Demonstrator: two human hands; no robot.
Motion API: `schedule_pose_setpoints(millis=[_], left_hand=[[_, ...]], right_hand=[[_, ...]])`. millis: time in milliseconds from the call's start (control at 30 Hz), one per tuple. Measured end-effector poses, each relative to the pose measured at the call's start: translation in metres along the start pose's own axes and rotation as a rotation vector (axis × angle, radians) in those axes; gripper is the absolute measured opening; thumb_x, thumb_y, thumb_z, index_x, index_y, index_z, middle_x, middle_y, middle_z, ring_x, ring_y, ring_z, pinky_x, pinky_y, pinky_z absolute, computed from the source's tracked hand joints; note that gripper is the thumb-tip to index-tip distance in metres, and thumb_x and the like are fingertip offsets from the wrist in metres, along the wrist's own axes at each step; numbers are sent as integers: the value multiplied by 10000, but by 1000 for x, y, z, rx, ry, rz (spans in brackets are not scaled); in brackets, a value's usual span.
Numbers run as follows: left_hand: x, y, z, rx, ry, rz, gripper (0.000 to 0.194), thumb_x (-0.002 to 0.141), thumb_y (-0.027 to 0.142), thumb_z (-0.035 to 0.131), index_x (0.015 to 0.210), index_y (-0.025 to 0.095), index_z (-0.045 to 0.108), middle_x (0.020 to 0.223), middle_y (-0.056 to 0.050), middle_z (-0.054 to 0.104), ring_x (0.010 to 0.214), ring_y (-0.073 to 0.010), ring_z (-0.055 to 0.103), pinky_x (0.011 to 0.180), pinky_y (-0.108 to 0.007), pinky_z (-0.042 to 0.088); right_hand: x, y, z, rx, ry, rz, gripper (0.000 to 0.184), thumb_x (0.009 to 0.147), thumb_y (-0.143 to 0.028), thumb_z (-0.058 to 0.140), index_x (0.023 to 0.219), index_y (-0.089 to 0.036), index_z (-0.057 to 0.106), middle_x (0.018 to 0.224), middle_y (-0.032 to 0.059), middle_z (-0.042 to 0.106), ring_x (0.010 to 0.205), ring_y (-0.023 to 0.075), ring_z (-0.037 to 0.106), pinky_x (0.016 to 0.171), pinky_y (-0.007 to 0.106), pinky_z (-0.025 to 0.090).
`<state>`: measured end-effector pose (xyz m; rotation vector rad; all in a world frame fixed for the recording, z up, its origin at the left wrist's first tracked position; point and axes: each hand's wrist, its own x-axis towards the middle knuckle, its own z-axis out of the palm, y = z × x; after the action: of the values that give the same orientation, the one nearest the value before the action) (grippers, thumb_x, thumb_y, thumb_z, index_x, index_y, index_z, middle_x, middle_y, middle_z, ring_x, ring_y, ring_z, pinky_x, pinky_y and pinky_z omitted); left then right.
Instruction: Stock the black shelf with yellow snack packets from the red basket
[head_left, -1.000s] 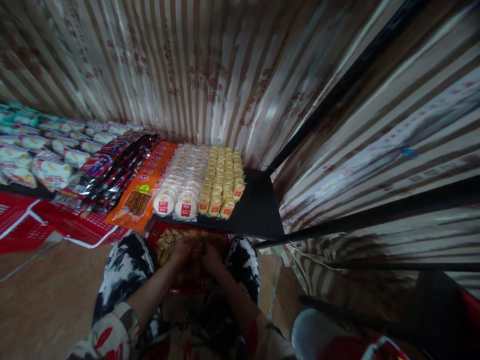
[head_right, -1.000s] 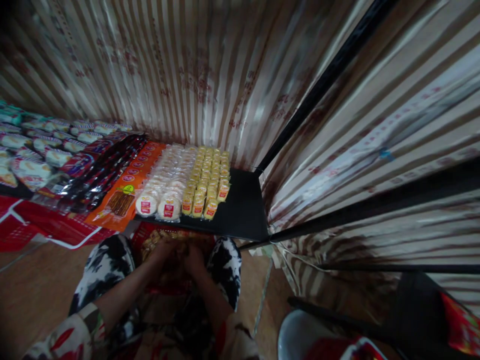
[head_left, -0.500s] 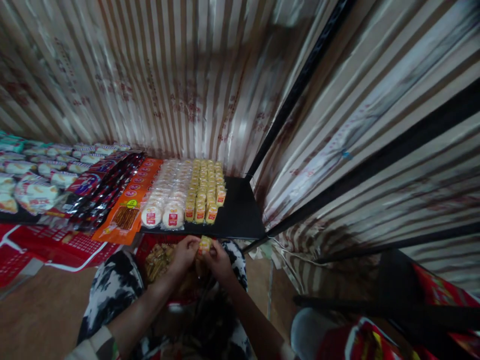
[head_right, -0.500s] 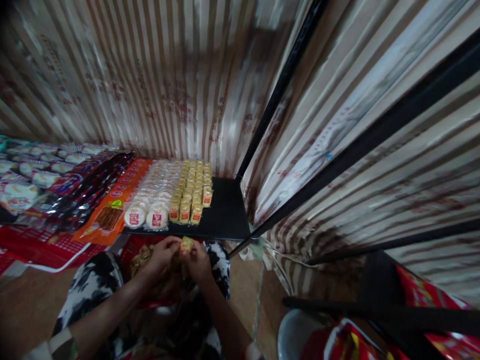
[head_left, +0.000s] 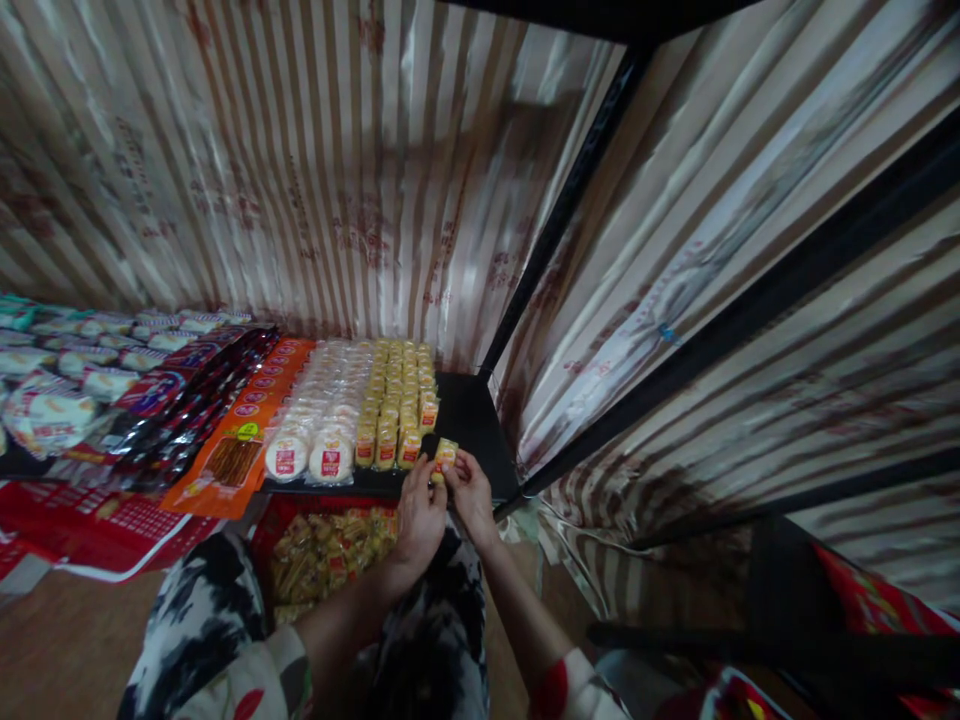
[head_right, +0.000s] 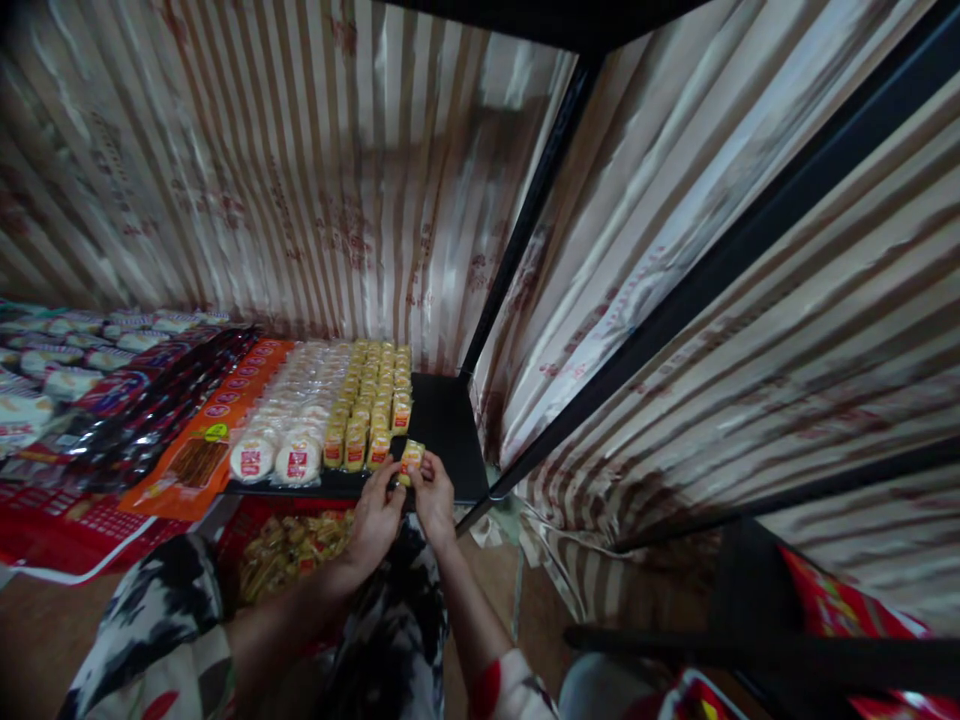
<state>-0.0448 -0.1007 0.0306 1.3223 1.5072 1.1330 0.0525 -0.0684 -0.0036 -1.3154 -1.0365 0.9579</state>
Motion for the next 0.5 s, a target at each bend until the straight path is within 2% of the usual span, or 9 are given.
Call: schedule_pose_setpoints(millis=[167,333,500], left_hand=[[13,-7,19,-82,-84,-94,465,834,286,414,1272,139,469,1412,-102,406,1320,-172,337,1133,-324,189],[28,-15,34,-176,-131,-96,568,869,337,353,1383,99,304,1483,-104,264,1371,-154,213,1139,-292,138],[39,-18,44,-190,-127,-113,592,890,327,299,1411,56,216,1508,-116,177,1389,-145,138,1143,-277,95]], right_hand=[[28,12,3,-21,1,-26,342,697,-348,601,993,-179,580,900,51,676,792,158,631,785,328,505],[48,21,11,-52,13,-48,375,699,-399,603,1000,-175,598,913,51,670,797,157,612,770,316,506],[62,32,15,-107,21,-79,395,699,-412,607,1017,-178,619,959,57,649,847,168,601,781,305,500]])
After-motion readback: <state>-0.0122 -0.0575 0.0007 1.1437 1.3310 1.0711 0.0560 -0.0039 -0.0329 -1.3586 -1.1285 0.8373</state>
